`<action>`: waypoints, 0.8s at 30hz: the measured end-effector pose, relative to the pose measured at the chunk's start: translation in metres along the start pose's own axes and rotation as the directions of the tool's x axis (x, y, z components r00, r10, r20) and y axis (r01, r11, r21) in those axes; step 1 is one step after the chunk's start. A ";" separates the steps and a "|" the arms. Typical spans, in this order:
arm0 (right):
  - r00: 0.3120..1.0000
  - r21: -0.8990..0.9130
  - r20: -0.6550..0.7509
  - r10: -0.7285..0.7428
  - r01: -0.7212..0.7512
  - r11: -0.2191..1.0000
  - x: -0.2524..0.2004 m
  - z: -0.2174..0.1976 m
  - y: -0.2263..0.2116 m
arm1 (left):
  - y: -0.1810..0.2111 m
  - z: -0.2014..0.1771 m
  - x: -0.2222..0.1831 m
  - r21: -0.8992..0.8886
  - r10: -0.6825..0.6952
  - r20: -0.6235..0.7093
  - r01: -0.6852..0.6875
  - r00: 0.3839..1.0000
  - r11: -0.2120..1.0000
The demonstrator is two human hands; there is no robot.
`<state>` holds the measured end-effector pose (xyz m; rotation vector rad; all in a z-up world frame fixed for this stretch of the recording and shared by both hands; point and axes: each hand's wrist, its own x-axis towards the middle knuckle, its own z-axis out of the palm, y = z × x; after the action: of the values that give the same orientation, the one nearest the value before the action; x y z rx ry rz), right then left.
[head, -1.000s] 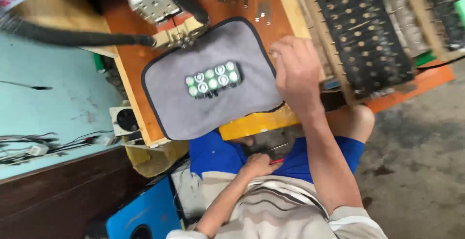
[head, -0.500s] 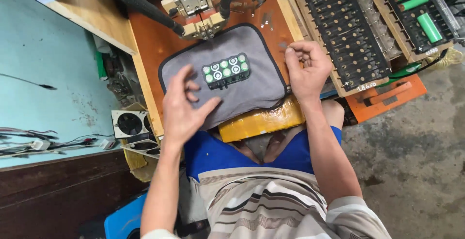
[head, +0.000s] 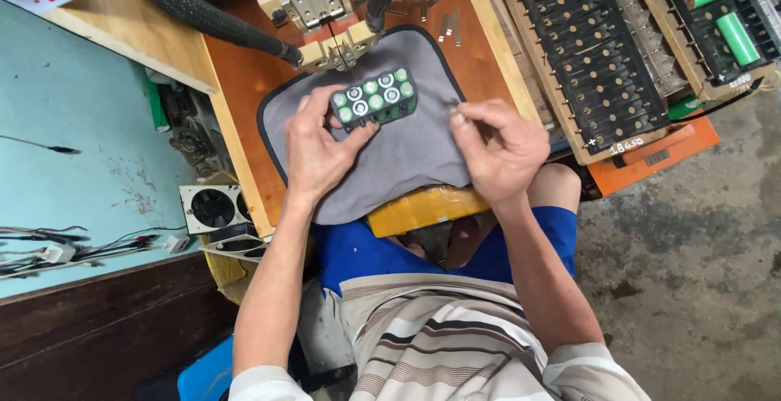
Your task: Assembling a battery pack by inserting cells into a holder and spot welding nickel strips to connect them.
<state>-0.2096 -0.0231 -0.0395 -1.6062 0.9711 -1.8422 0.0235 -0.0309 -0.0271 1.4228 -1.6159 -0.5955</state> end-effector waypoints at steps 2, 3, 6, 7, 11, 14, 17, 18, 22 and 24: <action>1.000 -0.007 0.006 -0.018 0.018 1.000 0.001 0.006 -0.003 | 0.002 -0.001 0.002 -0.002 -0.009 0.002 0.009 1.000 1.000; 0.999 -0.019 0.015 -0.032 0.032 0.999 0.000 0.007 -0.005 | 0.003 -0.001 0.002 -0.009 -0.022 0.005 0.022 1.000 1.000; 0.998 -0.011 -0.020 0.062 -0.062 0.998 -0.004 0.007 0.003 | 0.001 -0.001 -0.003 0.016 -0.025 0.026 0.024 0.999 1.000; 0.998 -0.015 -0.024 0.058 -0.058 0.998 -0.007 0.005 0.005 | -0.004 0.000 -0.002 0.013 -0.019 0.028 0.019 0.999 1.000; 0.996 -0.238 0.074 0.042 -0.023 0.971 -0.022 0.004 0.010 | -0.011 -0.004 -0.001 0.001 0.102 0.098 -0.103 0.990 0.995; 0.994 -0.344 0.107 -0.031 0.066 0.937 -0.029 0.003 0.011 | -0.024 -0.012 0.007 -0.004 0.196 0.191 -0.199 0.962 0.980; 0.992 -0.388 0.113 -0.060 0.100 0.916 -0.035 0.001 0.011 | -0.028 -0.022 0.011 0.009 0.250 0.275 -0.262 0.929 0.965; 0.991 -0.418 0.114 -0.071 0.113 0.901 -0.037 0.001 0.011 | -0.026 -0.025 0.012 0.031 0.281 0.311 -0.305 0.908 0.952; 0.988 -0.469 0.136 -0.074 0.130 0.873 -0.044 -0.002 0.007 | -0.025 -0.029 0.003 0.035 0.213 0.316 -0.236 0.924 0.971; 0.985 -0.495 0.140 -0.101 0.159 0.854 -0.043 -0.001 0.006 | -0.016 -0.032 -0.004 0.103 0.213 0.320 -0.257 0.923 0.961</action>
<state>-0.2038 0.0065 -0.0707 -2.1015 1.4109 -1.6408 0.0592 -0.0247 -0.0253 1.2538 -2.0798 -0.5890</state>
